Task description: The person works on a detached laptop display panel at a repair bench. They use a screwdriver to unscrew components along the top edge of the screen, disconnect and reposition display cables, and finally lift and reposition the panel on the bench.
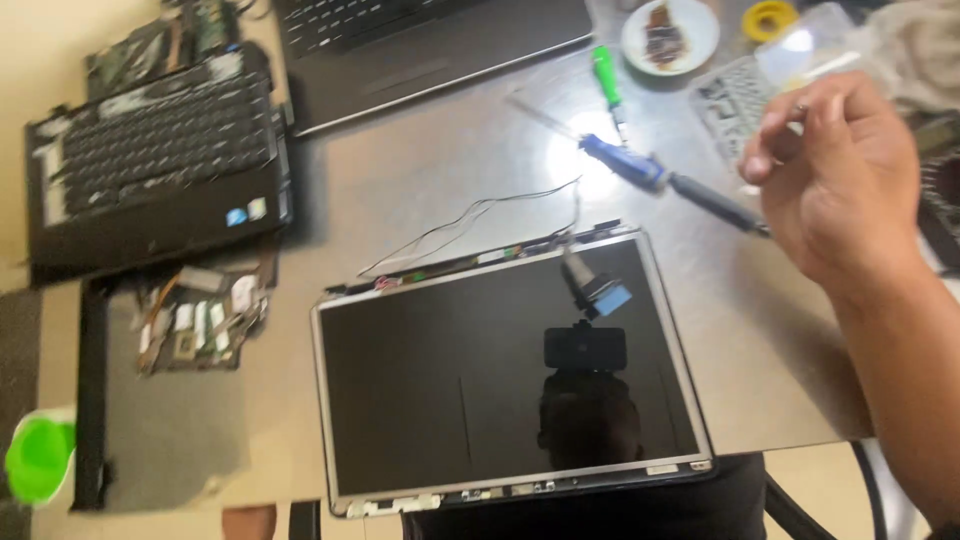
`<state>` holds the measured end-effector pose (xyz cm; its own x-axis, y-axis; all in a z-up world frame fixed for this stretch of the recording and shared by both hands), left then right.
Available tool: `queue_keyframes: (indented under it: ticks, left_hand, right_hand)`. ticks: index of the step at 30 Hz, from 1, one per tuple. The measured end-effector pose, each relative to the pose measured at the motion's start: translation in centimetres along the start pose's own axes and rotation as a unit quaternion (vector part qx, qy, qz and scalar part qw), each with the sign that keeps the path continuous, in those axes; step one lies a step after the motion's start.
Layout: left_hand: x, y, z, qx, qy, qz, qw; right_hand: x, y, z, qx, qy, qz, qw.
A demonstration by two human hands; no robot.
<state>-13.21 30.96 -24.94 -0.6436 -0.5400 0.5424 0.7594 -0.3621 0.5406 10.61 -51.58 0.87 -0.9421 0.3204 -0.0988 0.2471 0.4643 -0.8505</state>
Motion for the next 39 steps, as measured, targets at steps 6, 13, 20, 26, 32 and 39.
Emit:
queue_keyframes:
  ticks: [6, 13, 20, 26, 32, 39]
  left_hand:
    - [13.4, 12.4, 1.3, -0.012, 0.05, -0.027, 0.998]
    - [17.7, 16.0, 2.3, 0.099, 0.301, -0.418, 0.852]
    - [23.3, 33.1, -3.3, 0.147, 0.181, -0.616, 0.752]
    - [27.1, 48.6, -10.7, -0.078, -0.045, -0.762, 0.642]
    - [23.0, 54.4, -19.2, -0.266, -0.133, -0.742, 0.601]
    - [21.0, 53.5, -21.6, -0.219, -0.17, -0.737, 0.617]
  right_hand:
    - [0.6, 0.8, -1.0, 0.536, -0.215, 0.131, 0.806]
    - [-0.5, 4.1, 0.7, 0.689, -0.262, 0.159, 0.656]
    - [-0.5, 4.4, 0.6, 0.738, -0.263, 0.198, 0.589]
    - [-1.7, 3.1, 3.0, 0.685, -0.191, 0.212, 0.671]
    - [-6.7, 4.0, 18.6, 0.589, -0.036, 0.093, 0.802]
    - [-4.0, 0.8, 12.5, 0.705, -0.047, 0.211, 0.676]
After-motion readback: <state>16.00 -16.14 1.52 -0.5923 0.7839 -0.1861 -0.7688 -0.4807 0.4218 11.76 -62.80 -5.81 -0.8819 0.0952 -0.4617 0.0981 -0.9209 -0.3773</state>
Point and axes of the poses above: each hand's wrist, its own x-axis away from the middle knuckle, its own z-axis out of the back of the hand, y = z × x, the point moved 5 cm from there along -x, towards the middle knuckle, and after that the axes turned 4 degrees about -x, right-handed, at the moved point
